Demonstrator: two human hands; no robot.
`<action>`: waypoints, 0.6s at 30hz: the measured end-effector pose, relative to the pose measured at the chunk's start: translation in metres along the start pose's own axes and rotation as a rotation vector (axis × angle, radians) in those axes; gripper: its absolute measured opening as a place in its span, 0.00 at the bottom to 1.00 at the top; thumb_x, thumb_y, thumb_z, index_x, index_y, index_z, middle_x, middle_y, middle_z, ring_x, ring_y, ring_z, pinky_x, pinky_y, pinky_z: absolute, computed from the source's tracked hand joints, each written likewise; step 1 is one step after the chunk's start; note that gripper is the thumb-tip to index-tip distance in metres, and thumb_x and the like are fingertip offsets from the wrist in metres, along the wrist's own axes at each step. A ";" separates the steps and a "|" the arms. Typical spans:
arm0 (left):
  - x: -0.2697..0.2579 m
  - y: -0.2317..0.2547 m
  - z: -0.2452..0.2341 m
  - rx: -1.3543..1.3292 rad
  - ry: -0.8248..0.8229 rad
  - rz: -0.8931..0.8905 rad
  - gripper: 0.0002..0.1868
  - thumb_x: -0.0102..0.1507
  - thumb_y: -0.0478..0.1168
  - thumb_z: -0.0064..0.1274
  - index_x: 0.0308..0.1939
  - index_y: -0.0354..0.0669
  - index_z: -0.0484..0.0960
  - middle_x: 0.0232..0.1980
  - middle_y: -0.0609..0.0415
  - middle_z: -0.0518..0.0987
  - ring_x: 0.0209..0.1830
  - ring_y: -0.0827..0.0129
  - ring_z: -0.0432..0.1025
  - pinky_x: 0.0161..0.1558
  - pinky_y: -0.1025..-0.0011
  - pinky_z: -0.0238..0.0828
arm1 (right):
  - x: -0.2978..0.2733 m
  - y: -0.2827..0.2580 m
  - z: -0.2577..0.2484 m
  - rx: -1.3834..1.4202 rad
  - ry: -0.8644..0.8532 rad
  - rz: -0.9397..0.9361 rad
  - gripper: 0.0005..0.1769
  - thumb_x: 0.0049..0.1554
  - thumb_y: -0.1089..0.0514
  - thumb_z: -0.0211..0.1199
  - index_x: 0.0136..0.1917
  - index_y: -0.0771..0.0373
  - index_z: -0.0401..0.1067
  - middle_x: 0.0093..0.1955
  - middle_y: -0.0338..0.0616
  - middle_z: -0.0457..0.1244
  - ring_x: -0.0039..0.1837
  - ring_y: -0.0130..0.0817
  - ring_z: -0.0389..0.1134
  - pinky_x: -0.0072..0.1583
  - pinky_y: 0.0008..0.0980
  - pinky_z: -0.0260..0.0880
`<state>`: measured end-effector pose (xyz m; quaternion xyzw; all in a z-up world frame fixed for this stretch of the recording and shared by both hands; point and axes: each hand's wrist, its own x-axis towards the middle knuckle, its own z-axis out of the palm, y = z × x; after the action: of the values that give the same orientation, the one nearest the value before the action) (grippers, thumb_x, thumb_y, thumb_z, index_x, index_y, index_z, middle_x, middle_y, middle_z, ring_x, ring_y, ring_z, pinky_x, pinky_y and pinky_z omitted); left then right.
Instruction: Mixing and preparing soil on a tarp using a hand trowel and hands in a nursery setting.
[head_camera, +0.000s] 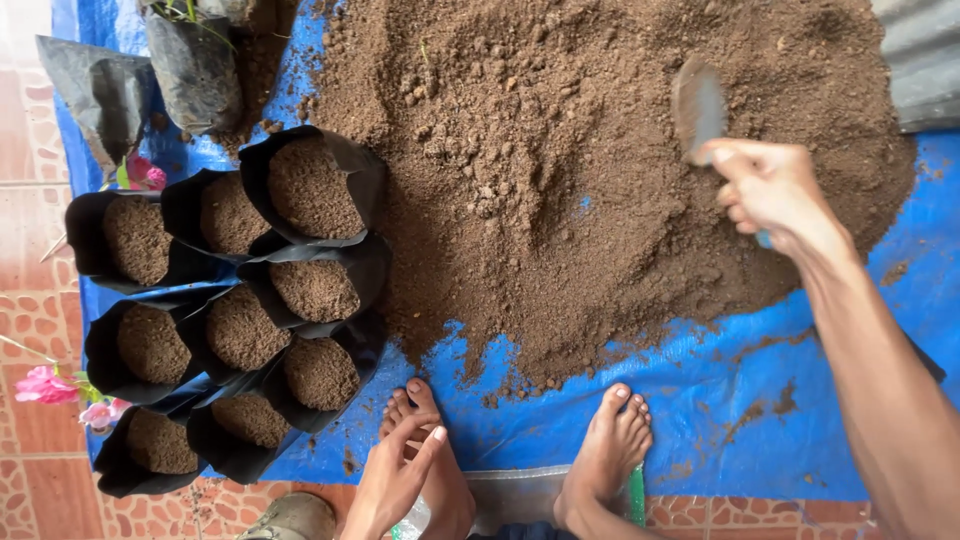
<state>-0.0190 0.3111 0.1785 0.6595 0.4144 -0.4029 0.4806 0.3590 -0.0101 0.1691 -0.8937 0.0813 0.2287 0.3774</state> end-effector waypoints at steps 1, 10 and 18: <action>0.001 0.001 0.000 0.007 -0.005 0.009 0.20 0.63 0.58 0.51 0.54 0.60 0.86 0.48 0.63 0.90 0.44 0.72 0.81 0.49 0.72 0.74 | -0.003 0.001 0.010 0.033 -0.038 0.076 0.17 0.69 0.49 0.53 0.67 0.52 0.75 0.32 0.44 0.57 0.26 0.25 0.50 0.25 0.27 0.46; 0.005 0.009 0.002 0.068 0.004 0.039 0.21 0.63 0.59 0.51 0.55 0.62 0.86 0.48 0.64 0.89 0.45 0.72 0.81 0.51 0.72 0.73 | -0.099 0.017 0.066 -0.410 -0.243 -0.315 0.21 0.64 0.52 0.51 0.66 0.58 0.74 0.59 0.55 0.69 0.61 0.54 0.70 0.60 0.47 0.67; 0.005 -0.001 0.002 0.037 0.029 0.051 0.19 0.63 0.59 0.51 0.52 0.61 0.87 0.45 0.63 0.90 0.41 0.72 0.82 0.48 0.74 0.74 | -0.086 0.054 0.078 -1.073 -0.015 -0.655 0.24 0.68 0.51 0.50 0.76 0.45 0.62 0.30 0.43 0.64 0.23 0.43 0.68 0.23 0.45 0.67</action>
<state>-0.0182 0.3097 0.1727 0.6844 0.3970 -0.3884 0.4723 0.2393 0.0047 0.1273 -0.9356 -0.3254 0.1165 -0.0726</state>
